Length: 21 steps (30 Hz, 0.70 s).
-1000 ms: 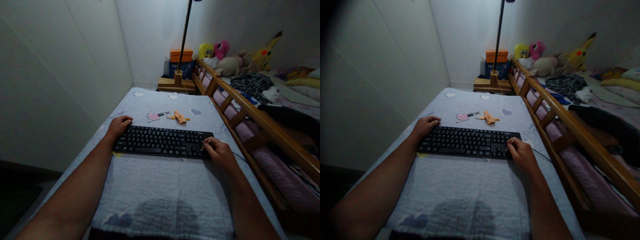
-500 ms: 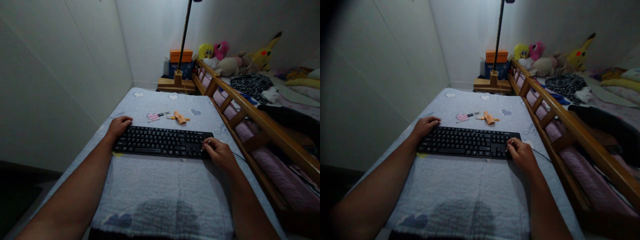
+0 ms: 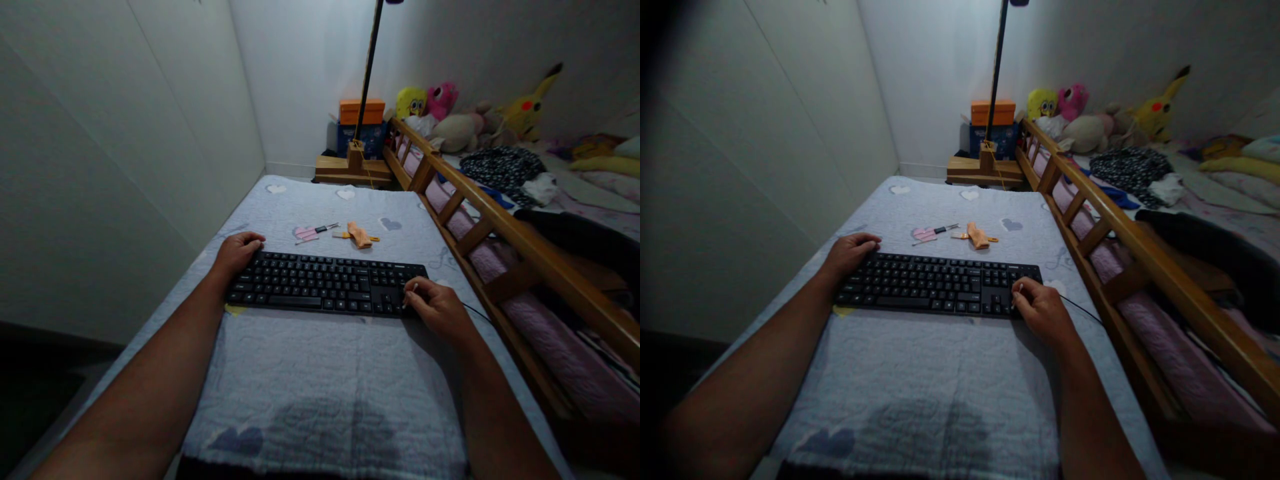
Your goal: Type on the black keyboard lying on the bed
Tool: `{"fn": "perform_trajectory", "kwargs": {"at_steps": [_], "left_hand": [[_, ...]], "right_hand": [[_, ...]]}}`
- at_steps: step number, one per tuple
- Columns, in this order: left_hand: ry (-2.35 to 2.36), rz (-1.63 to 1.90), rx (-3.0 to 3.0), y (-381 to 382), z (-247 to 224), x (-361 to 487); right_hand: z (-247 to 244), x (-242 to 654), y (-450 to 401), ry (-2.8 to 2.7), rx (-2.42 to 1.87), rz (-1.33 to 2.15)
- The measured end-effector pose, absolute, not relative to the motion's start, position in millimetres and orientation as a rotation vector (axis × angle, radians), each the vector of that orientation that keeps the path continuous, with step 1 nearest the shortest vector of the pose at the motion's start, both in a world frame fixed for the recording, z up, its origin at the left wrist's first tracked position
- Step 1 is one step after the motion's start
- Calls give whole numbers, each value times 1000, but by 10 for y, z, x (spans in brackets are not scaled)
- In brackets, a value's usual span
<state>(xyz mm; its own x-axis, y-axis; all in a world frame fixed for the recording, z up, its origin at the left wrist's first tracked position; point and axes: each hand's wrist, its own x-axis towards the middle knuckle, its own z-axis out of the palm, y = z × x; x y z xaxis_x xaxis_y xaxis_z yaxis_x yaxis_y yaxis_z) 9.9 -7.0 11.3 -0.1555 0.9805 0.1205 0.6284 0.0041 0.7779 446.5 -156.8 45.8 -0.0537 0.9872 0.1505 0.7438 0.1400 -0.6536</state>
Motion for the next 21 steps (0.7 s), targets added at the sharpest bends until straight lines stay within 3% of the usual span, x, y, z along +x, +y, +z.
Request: {"fn": "perform_trajectory", "kwargs": {"at_steps": [21], "left_hand": [[1805,986,1667,-54,94,89]], "right_hand": [[431,4482,-1554,-1827,-1623,546]]}}
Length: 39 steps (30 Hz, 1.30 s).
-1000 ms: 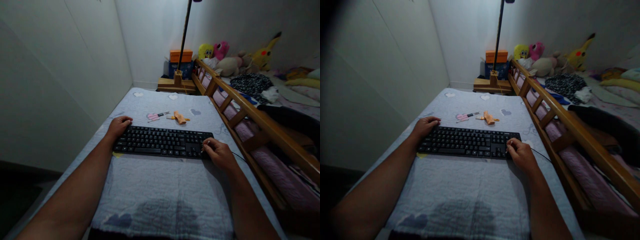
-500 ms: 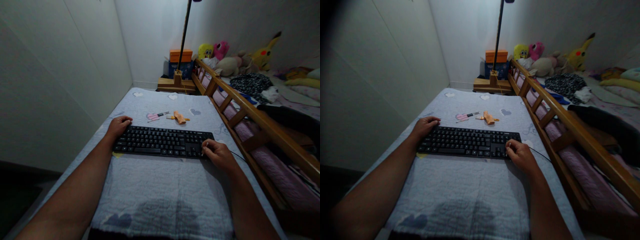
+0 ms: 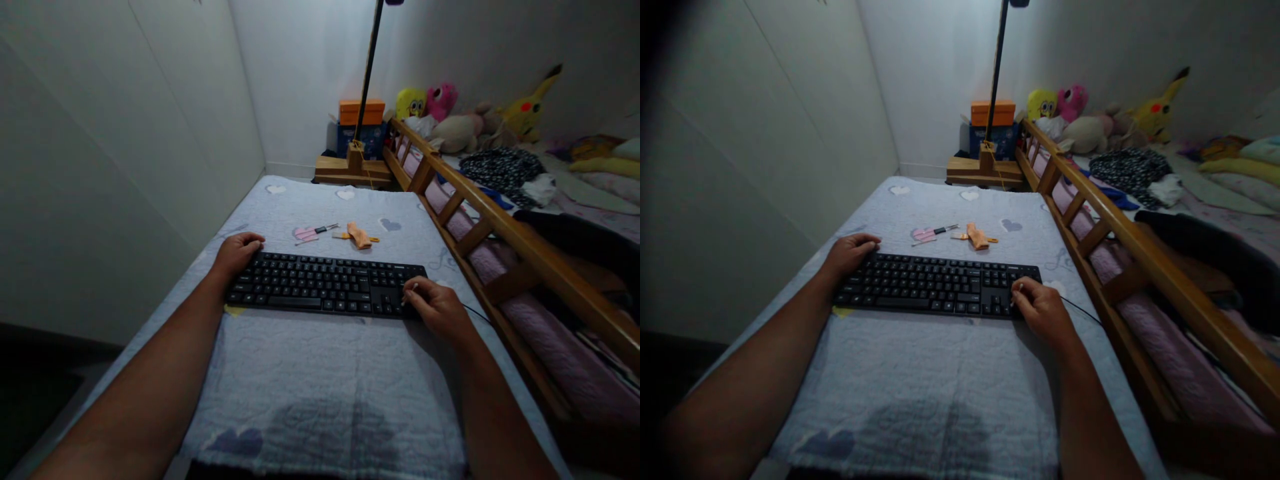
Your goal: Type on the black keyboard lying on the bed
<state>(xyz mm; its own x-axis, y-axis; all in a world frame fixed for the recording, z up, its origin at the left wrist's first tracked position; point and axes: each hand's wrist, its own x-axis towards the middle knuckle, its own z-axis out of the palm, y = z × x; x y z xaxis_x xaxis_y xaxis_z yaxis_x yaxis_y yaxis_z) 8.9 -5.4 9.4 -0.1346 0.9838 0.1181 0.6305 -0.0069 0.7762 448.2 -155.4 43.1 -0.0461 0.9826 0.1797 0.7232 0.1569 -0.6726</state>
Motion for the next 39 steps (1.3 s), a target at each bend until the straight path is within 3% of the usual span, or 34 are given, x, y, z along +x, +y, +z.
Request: {"fn": "perform_trajectory", "kwargs": {"at_steps": [39], "left_hand": [[1850,967,1676,-38,85,83]], "right_hand": [[426,4487,-1538,-1756,-1620,542]]}}
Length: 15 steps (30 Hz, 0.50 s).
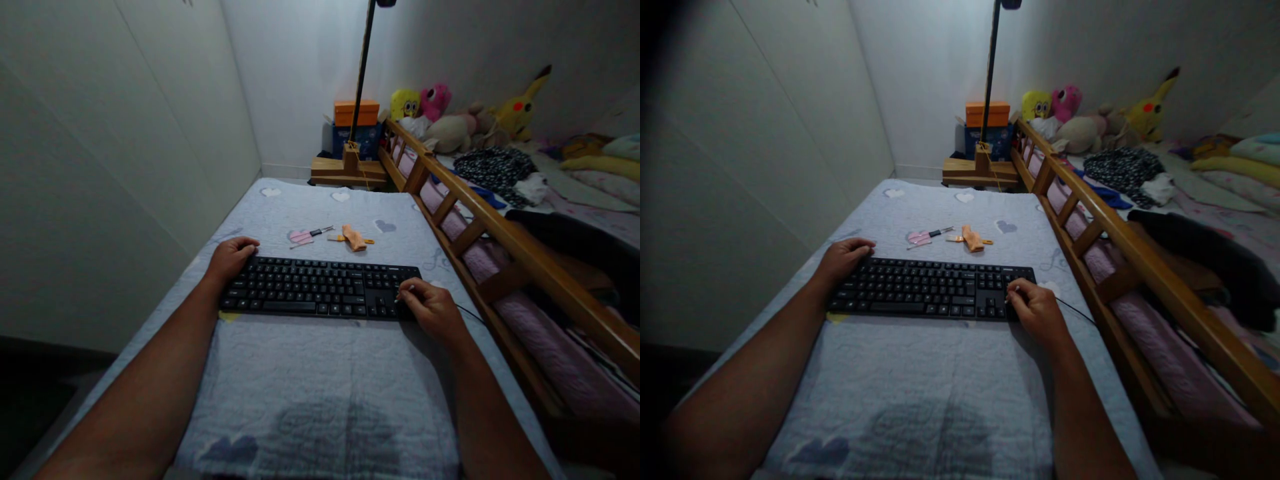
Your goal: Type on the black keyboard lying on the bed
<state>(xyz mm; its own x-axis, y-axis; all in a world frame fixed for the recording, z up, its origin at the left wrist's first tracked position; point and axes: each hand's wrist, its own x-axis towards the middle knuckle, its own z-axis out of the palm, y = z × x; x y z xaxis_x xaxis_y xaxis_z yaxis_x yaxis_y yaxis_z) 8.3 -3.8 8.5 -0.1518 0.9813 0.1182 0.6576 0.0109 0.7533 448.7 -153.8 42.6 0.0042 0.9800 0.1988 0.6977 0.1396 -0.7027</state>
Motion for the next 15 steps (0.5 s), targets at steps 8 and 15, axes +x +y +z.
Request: {"fn": "perform_trajectory", "kwargs": {"at_steps": [8,15], "left_hand": [[1856,959,1689,-40,99,83],[1852,946,1685,-32,91,71]], "right_hand": [[488,4521,-1579,-1851,-1621,648],[552,4516,-1617,-1911,-1605,678]]}}
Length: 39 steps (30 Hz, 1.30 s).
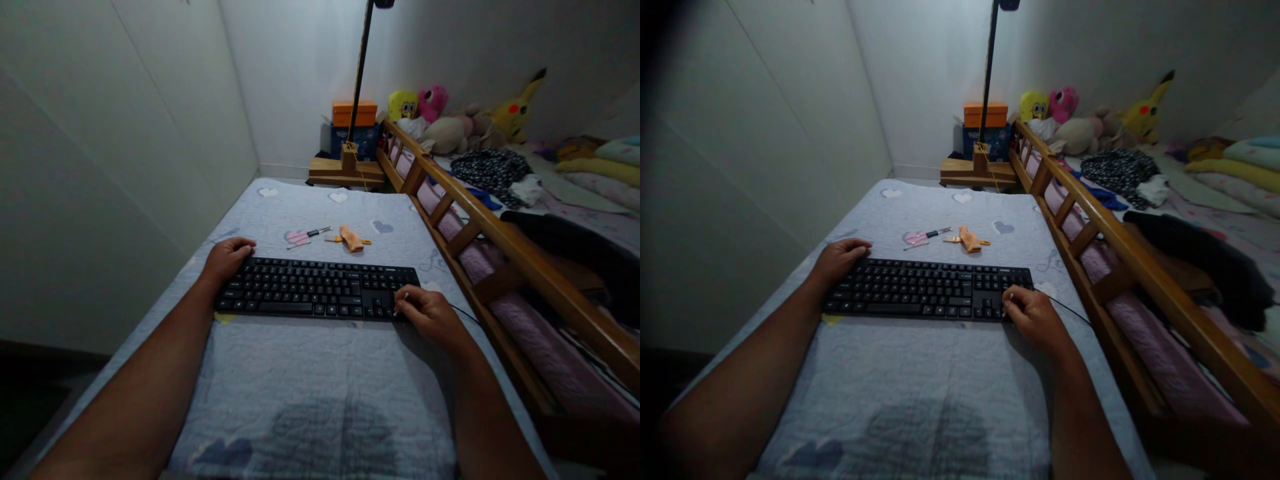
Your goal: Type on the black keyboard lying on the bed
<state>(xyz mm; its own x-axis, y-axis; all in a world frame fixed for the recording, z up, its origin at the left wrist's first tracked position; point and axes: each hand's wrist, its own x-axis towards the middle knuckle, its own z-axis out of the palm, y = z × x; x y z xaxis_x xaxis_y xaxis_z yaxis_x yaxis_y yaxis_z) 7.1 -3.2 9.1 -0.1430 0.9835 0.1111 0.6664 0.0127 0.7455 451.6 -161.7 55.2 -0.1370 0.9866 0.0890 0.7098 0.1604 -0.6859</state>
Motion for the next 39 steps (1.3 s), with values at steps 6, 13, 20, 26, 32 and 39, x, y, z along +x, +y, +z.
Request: {"fn": "perform_trajectory", "kwargs": {"at_steps": [6,13,20,26,32,39], "left_hand": [[1850,950,1695,-39,88,79],[1859,954,1691,-33,75,73],[1877,936,1684,-19,51,64],[1884,949,1660,-28,67,87],[1877,934,1677,-29,88,96],[1885,928,1671,1,60,87]], "right_hand": [[567,4524,-1680,-1905,-1599,655],[445,4527,-1741,-1769,-1584,611],[411,4520,-1732,-1687,-1592,568],[423,4563,-1737,-1670,-1596,570],[435,4638,-1756,-1643,-1625,535],[449,4640,-1763,-1645,-1614,521]]}}
